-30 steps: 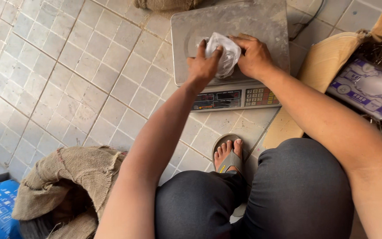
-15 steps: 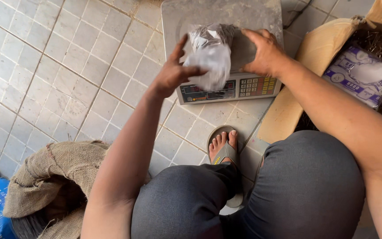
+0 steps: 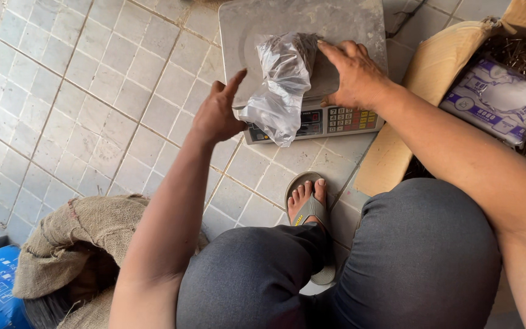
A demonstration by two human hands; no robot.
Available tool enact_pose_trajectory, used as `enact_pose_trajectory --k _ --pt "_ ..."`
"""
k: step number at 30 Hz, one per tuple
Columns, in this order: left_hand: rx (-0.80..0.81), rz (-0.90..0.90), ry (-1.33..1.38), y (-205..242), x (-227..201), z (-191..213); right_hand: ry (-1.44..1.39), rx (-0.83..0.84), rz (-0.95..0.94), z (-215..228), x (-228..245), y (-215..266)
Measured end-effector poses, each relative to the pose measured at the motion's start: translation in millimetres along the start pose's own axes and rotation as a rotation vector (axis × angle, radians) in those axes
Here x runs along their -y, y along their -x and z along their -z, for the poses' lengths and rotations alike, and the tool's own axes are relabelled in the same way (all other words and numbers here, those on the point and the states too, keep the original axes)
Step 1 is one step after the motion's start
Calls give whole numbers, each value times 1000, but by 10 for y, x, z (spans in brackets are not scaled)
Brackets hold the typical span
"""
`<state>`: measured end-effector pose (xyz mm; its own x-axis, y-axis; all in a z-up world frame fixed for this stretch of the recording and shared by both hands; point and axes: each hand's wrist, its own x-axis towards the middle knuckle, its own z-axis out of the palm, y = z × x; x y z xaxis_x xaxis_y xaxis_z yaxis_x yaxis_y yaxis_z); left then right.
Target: The person scoops nails from a cardboard box into a small plastic bag, then places the bag on a digital scale to weigh it. The person repeats this process multiple times, adjusting the contents of the bag to reach a target weight.
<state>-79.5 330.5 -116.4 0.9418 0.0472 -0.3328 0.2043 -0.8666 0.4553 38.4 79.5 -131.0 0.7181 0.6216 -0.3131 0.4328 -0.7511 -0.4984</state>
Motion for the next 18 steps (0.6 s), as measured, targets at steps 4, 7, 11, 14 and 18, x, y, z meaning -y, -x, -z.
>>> enact_pose_trajectory --k 4,7,11,14,18 --pt "-29 -15 -168 -121 5 -162 61 -63 52 -21 34 -43" --pt "-89 -60 -59 -133 -24 -182 18 -63 71 -45 18 -15" --pt "-46 -55 -102 -131 -43 -162 25 -79 50 -33 -30 -29" --pt "-106 -79 -65 -142 21 -174 25 -60 23 -16 -7 -27" --pt "-157 -71 -67 -151 81 -193 16 -82 47 -50 -56 -34"
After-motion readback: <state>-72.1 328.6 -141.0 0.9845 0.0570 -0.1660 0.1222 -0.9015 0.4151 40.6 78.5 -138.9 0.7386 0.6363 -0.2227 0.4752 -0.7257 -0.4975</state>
